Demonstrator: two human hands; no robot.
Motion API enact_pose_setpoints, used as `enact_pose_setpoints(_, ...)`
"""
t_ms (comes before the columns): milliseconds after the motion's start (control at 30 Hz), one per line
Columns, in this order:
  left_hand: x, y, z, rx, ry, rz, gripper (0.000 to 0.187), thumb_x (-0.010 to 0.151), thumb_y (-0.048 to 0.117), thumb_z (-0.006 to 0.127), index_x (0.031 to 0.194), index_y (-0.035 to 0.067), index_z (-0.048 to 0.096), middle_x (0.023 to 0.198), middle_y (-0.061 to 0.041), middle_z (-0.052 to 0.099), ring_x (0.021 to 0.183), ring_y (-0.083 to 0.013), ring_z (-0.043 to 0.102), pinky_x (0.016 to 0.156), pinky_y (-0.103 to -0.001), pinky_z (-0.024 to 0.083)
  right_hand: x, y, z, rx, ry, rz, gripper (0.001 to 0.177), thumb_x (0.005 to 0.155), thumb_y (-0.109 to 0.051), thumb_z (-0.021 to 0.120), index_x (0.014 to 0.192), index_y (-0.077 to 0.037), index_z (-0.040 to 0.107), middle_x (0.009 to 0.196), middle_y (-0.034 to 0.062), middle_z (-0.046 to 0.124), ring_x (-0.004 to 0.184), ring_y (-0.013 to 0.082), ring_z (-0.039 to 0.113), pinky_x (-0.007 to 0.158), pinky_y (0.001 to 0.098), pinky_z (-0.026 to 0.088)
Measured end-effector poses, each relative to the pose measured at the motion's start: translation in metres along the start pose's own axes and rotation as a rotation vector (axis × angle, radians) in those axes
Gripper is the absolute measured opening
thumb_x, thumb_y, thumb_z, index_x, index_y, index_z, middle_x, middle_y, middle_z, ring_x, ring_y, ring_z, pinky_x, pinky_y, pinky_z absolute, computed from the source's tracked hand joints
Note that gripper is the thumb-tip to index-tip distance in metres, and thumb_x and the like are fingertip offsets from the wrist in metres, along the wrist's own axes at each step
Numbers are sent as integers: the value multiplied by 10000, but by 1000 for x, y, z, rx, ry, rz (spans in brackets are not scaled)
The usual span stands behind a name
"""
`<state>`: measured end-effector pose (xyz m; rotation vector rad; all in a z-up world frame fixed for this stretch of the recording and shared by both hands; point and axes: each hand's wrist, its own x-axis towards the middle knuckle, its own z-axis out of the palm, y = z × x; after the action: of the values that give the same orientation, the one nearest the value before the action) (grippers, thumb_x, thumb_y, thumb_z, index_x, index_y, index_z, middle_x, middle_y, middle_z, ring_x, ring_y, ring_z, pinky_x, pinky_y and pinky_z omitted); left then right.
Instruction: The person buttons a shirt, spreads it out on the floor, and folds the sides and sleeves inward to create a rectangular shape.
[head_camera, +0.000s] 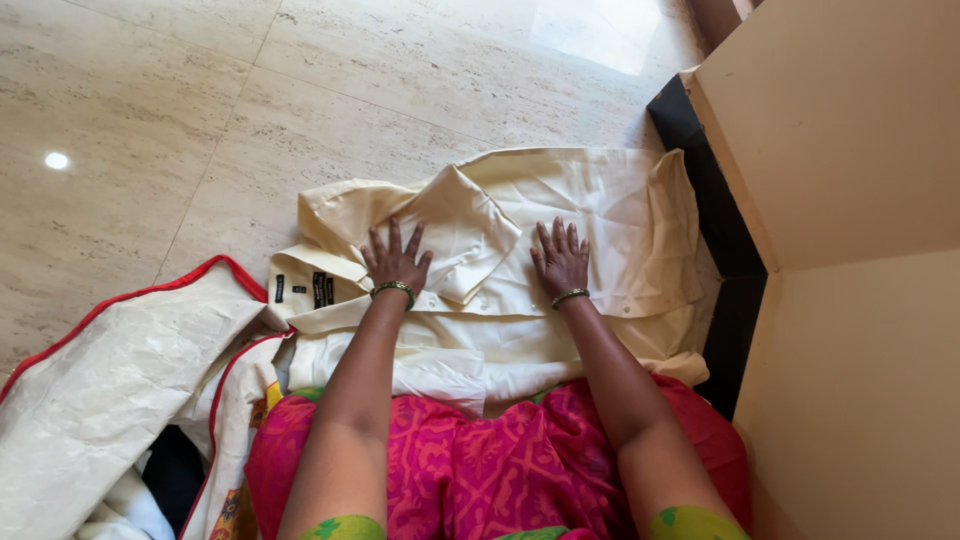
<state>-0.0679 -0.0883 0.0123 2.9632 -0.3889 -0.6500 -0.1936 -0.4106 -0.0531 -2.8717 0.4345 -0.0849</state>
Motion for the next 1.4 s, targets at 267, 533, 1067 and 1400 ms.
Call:
enact_pose_setpoints(267, 22, -33, 9, 29, 112, -24, 674, 980, 672, 341, 1600, 530, 118, 1734, 31, -102, 1566, -413, -106, 1209, -664, -33, 19, 92, -47, -88, 74, 334, 635, 1051, -547, 367, 1633, -295, 338, 1704, 157, 214, 1549, 420, 199, 1234, 631, 111)
enact_pose_setpoints(533, 25, -34, 8, 24, 110, -21, 669, 984, 661, 357, 1596, 531, 120, 1729, 21, -92, 1560, -416, -116, 1208, -661, -43, 14, 130, -92, -35, -78, 721, 634, 1059, -547, 242, 1649, -346, 131, 1716, 89, 0, 1585, 363, 35, 1247, 584, 51)
enact_pose_setpoints(1067, -69, 30, -38, -55, -278, 65, 755, 977, 575, 482, 1620, 487, 97, 1734, -20, -56, 1589, -389, -24, 1238, -635, 59, -34, 37, -96, 39, -226, 392, 639, 961, -571, 553, 1533, -302, 460, 1653, 119, 306, 1508, 372, 274, 1174, 559, 338)
enact_pose_setpoints(1400, -126, 41, 7, 35, -437, -69, 806, 978, 647, 456, 1611, 508, -22, 1711, 34, -288, 1567, -465, -119, 1203, -714, 28, -116, -97, -95, -143, -572, 450, 772, 963, -697, 359, 1619, -452, 34, 1731, 52, -132, 1576, 395, -44, 1131, 765, 173)
